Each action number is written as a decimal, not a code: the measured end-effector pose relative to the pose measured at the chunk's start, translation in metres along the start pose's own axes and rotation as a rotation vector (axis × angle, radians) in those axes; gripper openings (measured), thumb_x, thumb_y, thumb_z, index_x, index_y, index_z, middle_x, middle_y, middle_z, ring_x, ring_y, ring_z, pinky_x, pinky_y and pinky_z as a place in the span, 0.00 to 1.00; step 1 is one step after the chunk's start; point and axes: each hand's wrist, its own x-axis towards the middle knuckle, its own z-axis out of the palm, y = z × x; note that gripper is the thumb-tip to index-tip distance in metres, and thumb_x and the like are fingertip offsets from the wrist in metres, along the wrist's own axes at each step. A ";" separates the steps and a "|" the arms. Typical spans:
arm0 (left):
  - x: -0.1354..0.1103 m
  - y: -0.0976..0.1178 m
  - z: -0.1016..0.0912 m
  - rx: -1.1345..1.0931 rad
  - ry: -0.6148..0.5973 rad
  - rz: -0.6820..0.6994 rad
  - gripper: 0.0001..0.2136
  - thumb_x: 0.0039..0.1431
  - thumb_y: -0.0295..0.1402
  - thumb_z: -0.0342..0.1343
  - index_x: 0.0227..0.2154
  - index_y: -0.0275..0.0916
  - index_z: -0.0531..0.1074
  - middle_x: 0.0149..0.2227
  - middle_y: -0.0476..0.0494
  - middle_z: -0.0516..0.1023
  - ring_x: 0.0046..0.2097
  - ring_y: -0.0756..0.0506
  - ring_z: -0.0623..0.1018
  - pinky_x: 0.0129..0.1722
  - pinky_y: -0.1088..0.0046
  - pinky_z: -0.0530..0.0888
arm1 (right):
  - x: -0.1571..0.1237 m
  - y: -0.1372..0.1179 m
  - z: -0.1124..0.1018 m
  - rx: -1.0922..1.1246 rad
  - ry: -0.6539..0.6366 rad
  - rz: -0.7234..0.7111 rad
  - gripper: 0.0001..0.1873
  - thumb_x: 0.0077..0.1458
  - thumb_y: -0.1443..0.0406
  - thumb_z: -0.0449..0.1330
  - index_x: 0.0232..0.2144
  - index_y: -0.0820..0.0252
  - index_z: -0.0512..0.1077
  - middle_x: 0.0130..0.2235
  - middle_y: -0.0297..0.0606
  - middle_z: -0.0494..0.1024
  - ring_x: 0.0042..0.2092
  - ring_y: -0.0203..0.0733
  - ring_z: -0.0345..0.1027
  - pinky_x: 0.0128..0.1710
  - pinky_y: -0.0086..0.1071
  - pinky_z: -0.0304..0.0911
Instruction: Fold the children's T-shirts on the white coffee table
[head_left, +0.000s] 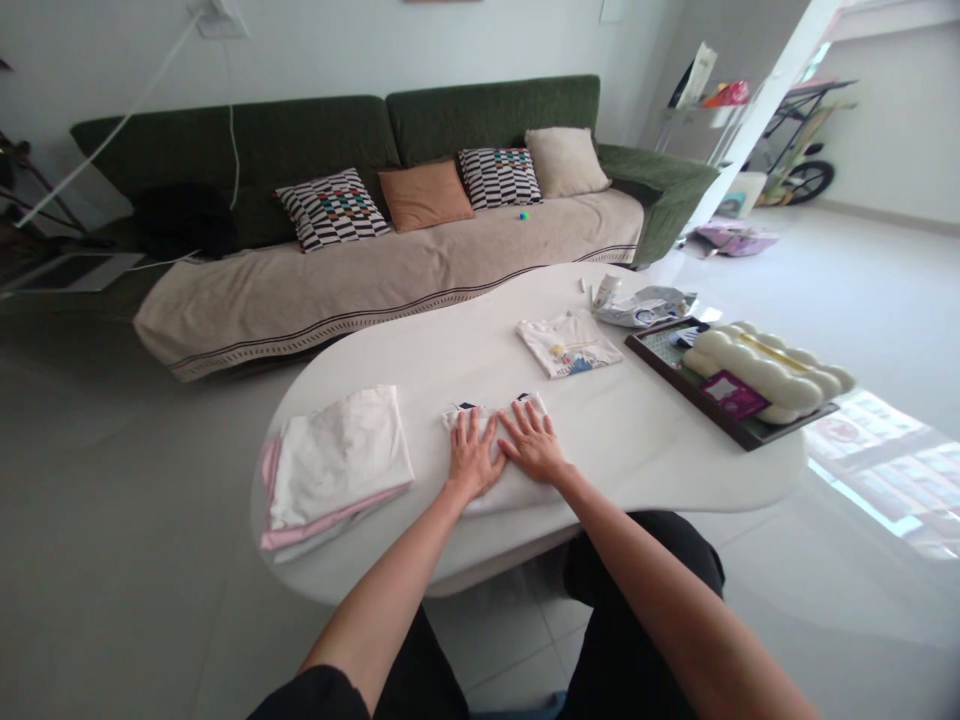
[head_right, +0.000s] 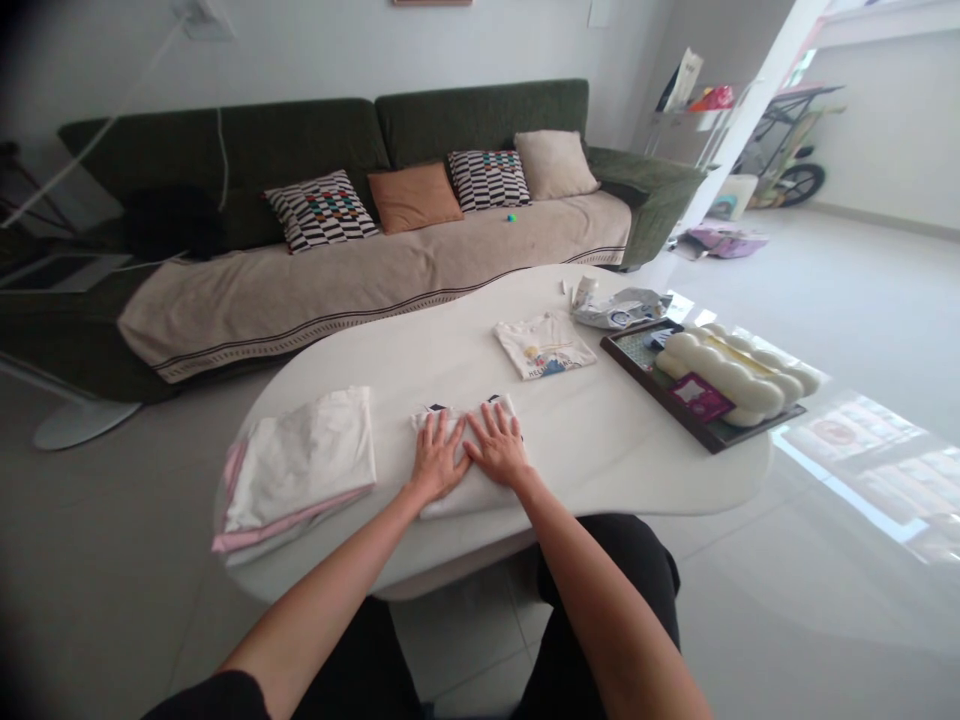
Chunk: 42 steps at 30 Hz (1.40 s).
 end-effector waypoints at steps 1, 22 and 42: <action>-0.008 0.002 -0.001 0.004 0.007 -0.014 0.29 0.55 0.46 0.44 0.59 0.42 0.50 0.62 0.40 0.48 0.61 0.33 0.45 0.56 0.51 0.49 | -0.005 -0.003 -0.005 0.001 -0.019 -0.025 0.29 0.59 0.53 0.42 0.60 0.51 0.44 0.63 0.40 0.39 0.63 0.51 0.28 0.56 0.52 0.39; -0.170 -0.006 -0.055 -1.093 0.249 -0.560 0.18 0.56 0.41 0.49 0.48 0.42 0.63 0.53 0.40 0.64 0.54 0.43 0.66 0.52 0.67 0.63 | -0.121 -0.073 -0.008 0.014 -0.088 -0.252 0.31 0.51 0.76 0.46 0.57 0.51 0.55 0.56 0.49 0.61 0.55 0.55 0.55 0.45 0.48 0.60; -0.109 0.031 -0.037 -2.026 -0.288 -1.009 0.14 0.58 0.39 0.48 0.43 0.36 0.65 0.41 0.39 0.74 0.40 0.44 0.76 0.34 0.72 0.71 | -0.136 -0.023 -0.007 1.808 0.091 0.640 0.24 0.43 0.58 0.61 0.43 0.54 0.60 0.39 0.37 0.75 0.38 0.41 0.71 0.35 0.33 0.65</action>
